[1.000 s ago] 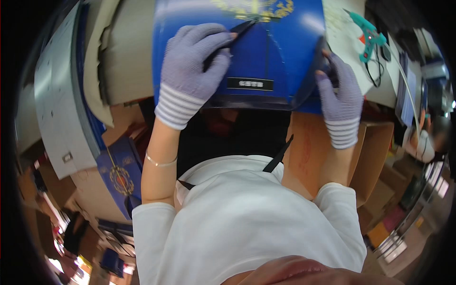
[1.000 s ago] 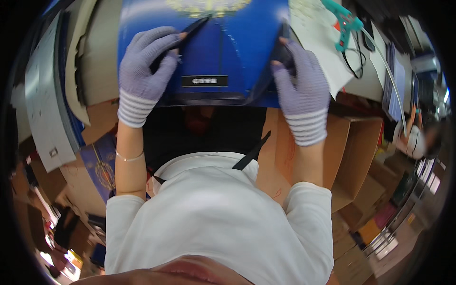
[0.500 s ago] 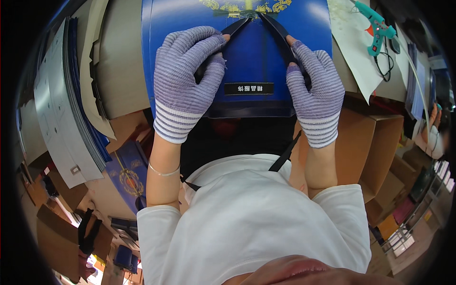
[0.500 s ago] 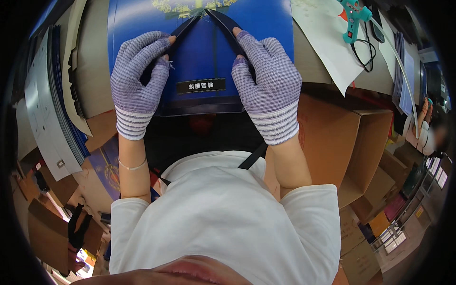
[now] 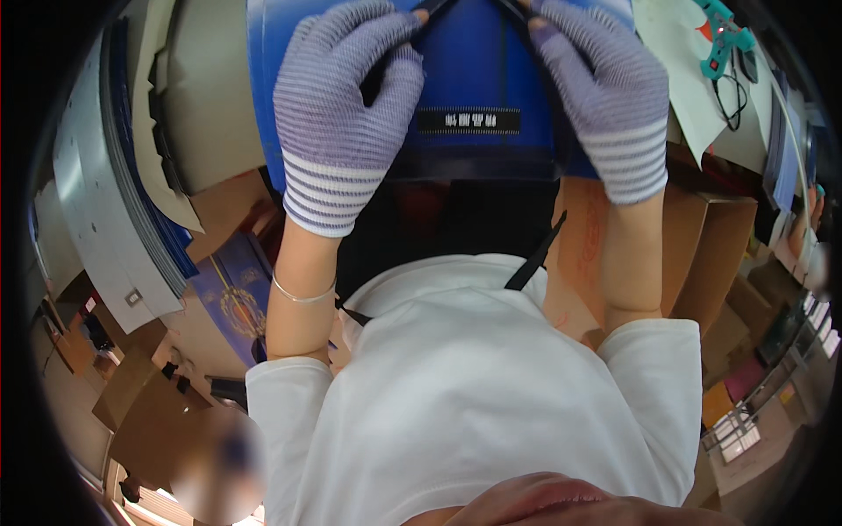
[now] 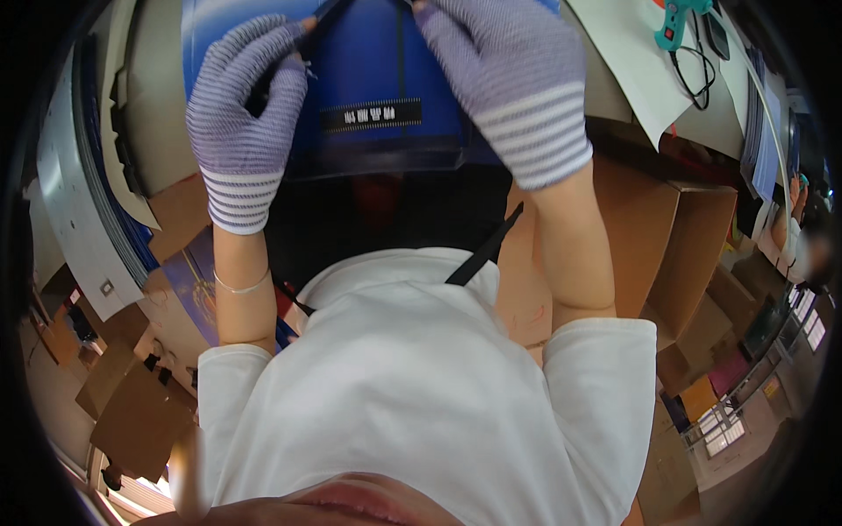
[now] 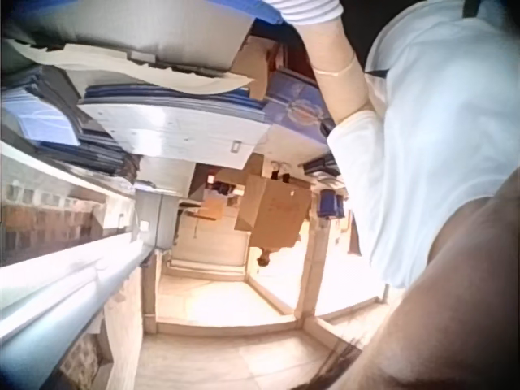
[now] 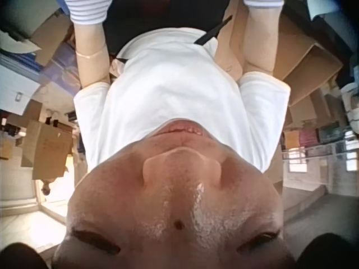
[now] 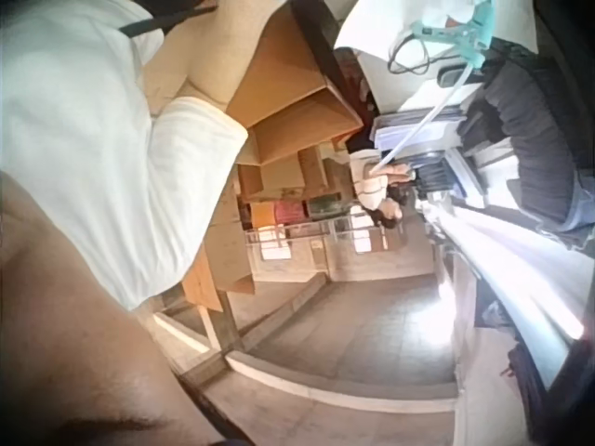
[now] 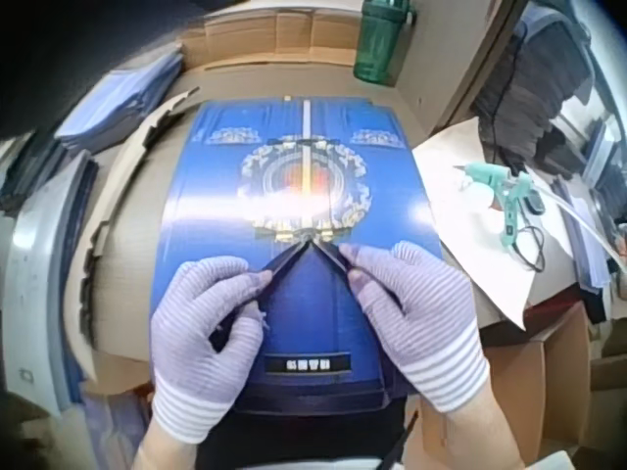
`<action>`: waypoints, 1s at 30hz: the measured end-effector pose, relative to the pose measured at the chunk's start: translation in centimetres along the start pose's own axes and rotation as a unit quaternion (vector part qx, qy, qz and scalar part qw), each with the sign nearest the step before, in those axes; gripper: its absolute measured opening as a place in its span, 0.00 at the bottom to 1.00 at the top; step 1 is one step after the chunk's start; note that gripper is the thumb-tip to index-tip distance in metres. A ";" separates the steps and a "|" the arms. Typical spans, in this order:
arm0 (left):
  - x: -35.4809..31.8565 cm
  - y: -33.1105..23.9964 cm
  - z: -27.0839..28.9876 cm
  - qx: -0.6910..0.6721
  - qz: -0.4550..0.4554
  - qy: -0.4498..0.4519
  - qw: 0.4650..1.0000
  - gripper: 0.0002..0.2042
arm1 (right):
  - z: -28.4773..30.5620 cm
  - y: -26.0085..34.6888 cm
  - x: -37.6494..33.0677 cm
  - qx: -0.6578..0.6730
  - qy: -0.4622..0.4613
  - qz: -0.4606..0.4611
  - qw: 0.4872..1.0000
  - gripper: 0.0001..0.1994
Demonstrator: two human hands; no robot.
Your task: Using a glue gun to assemble cardboard folders by applying glue and attaching paper strips or folding components.
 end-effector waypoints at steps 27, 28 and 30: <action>0.1 -1.9 -0.7 -0.037 0.148 -0.030 0.988 0.09 | -1.7 2.0 -1.4 0.008 0.013 0.015 1.000 0.11; 0.1 -1.9 -0.7 -0.028 0.147 -0.025 0.988 0.09 | -1.9 2.1 -1.5 0.010 0.016 0.011 1.000 0.11; -0.1 -1.5 -0.9 -0.020 0.158 -0.019 0.987 0.08 | -2.4 2.1 -1.5 0.027 0.032 -0.001 0.999 0.11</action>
Point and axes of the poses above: each hand's wrist, its own x-axis towards the middle knuckle, its own z-axis out of the back of the hand, y = z × x, the point moved 6 cm from there along x, towards the middle knuckle, and after that the axes turned 15 degrees about -z, right-handed, at the moved point
